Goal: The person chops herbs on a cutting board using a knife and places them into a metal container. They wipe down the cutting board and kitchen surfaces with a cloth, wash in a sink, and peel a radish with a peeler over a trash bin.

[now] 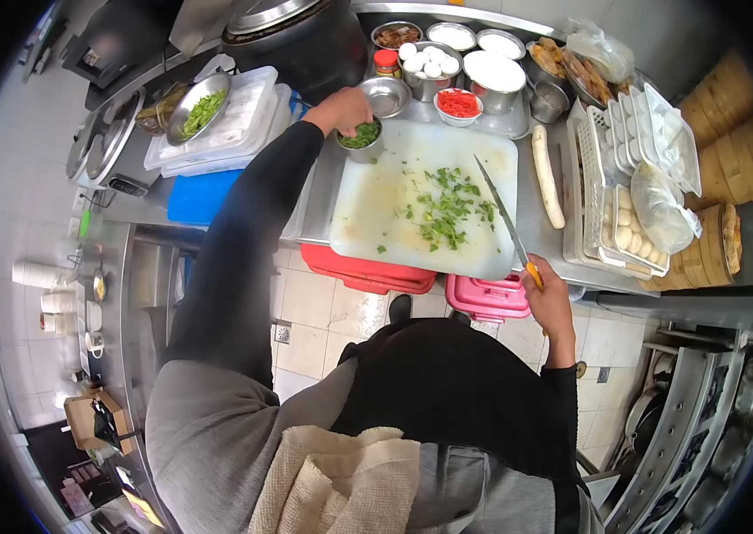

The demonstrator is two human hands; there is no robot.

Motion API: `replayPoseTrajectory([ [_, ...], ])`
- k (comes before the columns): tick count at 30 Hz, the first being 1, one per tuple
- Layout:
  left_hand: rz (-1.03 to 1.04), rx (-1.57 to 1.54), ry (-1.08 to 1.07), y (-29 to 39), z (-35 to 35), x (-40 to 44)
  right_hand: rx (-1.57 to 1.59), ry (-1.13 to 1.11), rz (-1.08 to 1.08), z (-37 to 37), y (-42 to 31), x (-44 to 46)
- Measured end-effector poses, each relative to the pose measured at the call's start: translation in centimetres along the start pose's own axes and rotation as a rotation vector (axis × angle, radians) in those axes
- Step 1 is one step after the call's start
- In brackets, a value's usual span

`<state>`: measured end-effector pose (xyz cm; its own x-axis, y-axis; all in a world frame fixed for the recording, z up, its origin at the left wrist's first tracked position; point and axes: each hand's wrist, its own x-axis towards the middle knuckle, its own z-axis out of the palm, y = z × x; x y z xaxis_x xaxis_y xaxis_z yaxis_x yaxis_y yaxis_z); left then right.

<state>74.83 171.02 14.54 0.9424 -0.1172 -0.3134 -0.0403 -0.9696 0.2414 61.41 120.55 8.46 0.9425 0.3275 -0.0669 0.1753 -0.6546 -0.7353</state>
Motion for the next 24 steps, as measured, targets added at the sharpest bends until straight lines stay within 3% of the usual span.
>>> replayPoseTrajectory([
  [1,-0.196,-0.311,0.063,0.1,-0.3,-0.5,0.026,-0.021,0.009,0.0,-0.2,0.0],
  [5,-0.087,-0.335,0.244,-1.6,1.7,-0.3,0.086,-0.065,0.036,1.0,1.0,0.2],
  [7,-0.113,-0.409,0.208,-2.0,2.3,-0.3,0.102,-0.078,0.043,1.1,1.1,0.0],
  [9,-0.199,-0.824,0.211,-2.5,2.8,-0.3,0.12,-0.09,0.051,1.0,1.0,0.0],
  [12,-0.183,-1.094,0.266,-1.1,2.9,-2.5,0.118,-0.089,0.043,1.0,1.2,-0.2],
  [16,-0.26,-1.178,0.287,-2.3,4.9,-2.9,0.1,-0.085,0.032,1.1,1.9,-0.2],
  [18,-0.223,-0.867,0.536,-3.9,6.8,-2.6,0.086,-0.089,0.03,0.9,1.8,-0.3],
  [19,-0.222,-0.867,0.534,-3.4,7.7,-3.1,0.107,-0.093,0.082,0.6,1.1,-0.5],
  [21,-0.528,-0.466,0.872,-1.4,9.7,-4.3,0.131,-0.085,0.136,0.4,1.1,-0.6],
  [22,-0.516,-0.466,0.868,-1.8,11.1,-3.7,0.141,-0.075,0.146,0.6,1.5,-0.7],
  [24,-0.773,-0.755,0.918,-3.3,14.7,-2.5,0.152,-0.059,0.167,0.7,1.9,-1.1],
])
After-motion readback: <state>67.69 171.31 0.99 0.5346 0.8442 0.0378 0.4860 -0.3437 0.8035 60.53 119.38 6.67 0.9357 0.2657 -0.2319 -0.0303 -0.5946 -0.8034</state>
